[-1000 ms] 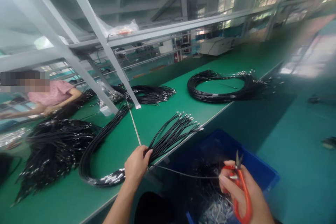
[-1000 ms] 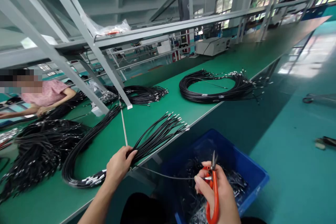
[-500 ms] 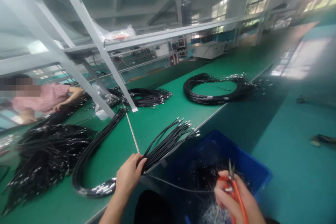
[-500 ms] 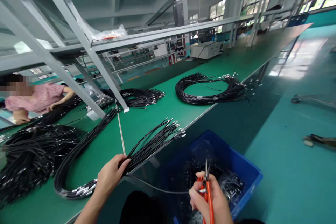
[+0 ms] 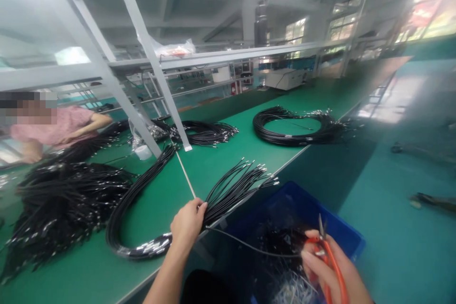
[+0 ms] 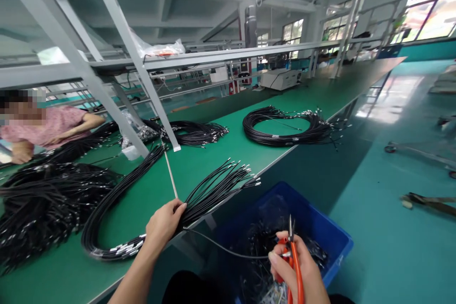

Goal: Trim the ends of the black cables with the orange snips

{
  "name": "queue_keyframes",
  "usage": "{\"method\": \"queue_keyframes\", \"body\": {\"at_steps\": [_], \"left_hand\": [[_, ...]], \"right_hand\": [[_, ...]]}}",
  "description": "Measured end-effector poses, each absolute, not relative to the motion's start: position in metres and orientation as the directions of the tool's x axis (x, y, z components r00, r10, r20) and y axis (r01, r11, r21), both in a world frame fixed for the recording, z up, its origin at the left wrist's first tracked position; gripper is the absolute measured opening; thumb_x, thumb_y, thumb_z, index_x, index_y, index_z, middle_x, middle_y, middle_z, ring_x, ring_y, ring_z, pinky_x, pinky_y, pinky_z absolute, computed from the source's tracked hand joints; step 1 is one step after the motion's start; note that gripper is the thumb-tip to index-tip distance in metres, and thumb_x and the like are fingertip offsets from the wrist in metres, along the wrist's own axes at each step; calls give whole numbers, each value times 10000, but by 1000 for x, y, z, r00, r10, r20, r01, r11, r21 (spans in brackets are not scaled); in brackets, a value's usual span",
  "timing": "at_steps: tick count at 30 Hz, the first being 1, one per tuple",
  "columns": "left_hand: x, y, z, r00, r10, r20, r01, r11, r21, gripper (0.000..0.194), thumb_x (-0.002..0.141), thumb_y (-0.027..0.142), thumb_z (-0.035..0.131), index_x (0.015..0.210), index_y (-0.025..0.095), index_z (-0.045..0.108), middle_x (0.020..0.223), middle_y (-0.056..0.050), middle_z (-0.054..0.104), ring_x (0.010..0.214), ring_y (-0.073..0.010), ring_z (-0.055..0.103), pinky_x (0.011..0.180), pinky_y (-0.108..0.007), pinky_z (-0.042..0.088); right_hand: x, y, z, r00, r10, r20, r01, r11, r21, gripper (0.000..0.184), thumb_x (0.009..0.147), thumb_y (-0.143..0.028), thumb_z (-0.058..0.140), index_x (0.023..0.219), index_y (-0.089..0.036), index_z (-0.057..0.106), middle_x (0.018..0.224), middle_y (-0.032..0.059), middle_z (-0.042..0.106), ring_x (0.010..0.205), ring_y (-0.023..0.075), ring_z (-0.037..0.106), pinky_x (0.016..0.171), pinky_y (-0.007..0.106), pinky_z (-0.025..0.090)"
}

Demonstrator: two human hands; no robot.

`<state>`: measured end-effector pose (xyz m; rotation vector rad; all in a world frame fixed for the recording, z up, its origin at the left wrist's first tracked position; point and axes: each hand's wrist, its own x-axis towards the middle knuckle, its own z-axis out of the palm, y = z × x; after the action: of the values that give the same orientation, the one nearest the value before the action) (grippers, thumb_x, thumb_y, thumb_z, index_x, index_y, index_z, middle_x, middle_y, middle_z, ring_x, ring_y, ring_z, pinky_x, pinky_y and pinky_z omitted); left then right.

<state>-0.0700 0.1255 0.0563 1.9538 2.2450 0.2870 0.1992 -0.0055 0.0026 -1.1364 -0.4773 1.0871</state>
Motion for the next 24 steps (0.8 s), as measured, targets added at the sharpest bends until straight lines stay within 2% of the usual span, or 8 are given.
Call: {"method": "queue_keyframes", "body": {"at_steps": [8,12,14,16,18,20,21,24], "left_hand": [[-72,135,61,-188,978,94,926,145,348,210,828,342,494,764,221,653,790,-64,668,736,-234,630,621,-307,429],[-54,109,85,-131,961,243,910,19,414,285,896,279,378,963,164,630,991,-118,630,912,-237,587,791,-362,433],[-25,80,92,4,959,282,888,-133,439,250,899,258,393,969,217,630,993,-52,644,945,-181,573,840,-294,428],[13,51,90,214,933,288,821,-331,464,155,827,247,534,928,295,641,936,34,670,903,-144,578,816,-227,439],[48,31,84,506,793,340,609,-608,510,220,759,202,599,972,251,626,910,1,685,841,-183,577,783,-281,454],[71,21,78,578,738,347,522,-662,539,181,760,195,592,936,223,626,847,-19,677,772,-190,575,717,-295,461],[77,20,76,576,743,340,512,-653,558,157,772,185,574,918,216,625,836,-28,668,765,-190,575,696,-293,460],[80,29,73,536,800,270,520,-565,641,165,812,139,514,903,218,626,858,-37,638,798,-183,583,684,-273,456]], "right_hand": [[210,-12,4,300,924,-239,-441,-88,-893,474,624,-360,780,989,-258,495,631,-50,575,511,140,516,497,269,433],[219,-15,10,288,930,-228,-414,-94,-905,439,660,-391,742,1011,-268,510,647,-25,594,567,180,547,530,297,458],[224,-14,10,308,921,-239,-413,-97,-905,481,613,-399,767,1008,-270,524,654,-8,619,580,202,569,525,308,469],[228,-12,12,342,905,-251,-391,-105,-914,546,530,-396,810,984,-272,535,651,3,642,557,217,582,507,319,478],[228,-10,19,391,888,-243,-311,-122,-943,573,484,-402,827,964,-270,542,668,11,661,547,226,596,514,326,488],[222,-10,30,478,860,-178,-168,-109,-980,543,515,-424,807,969,-263,555,701,12,667,577,222,612,545,312,491],[218,-9,36,465,871,-157,-132,-107,-985,485,573,-417,779,973,-254,559,723,16,666,625,225,622,578,305,494],[204,-2,47,498,866,-49,-148,29,-989,417,590,-371,774,918,-238,555,654,-24,619,588,168,579,562,256,467]]}}
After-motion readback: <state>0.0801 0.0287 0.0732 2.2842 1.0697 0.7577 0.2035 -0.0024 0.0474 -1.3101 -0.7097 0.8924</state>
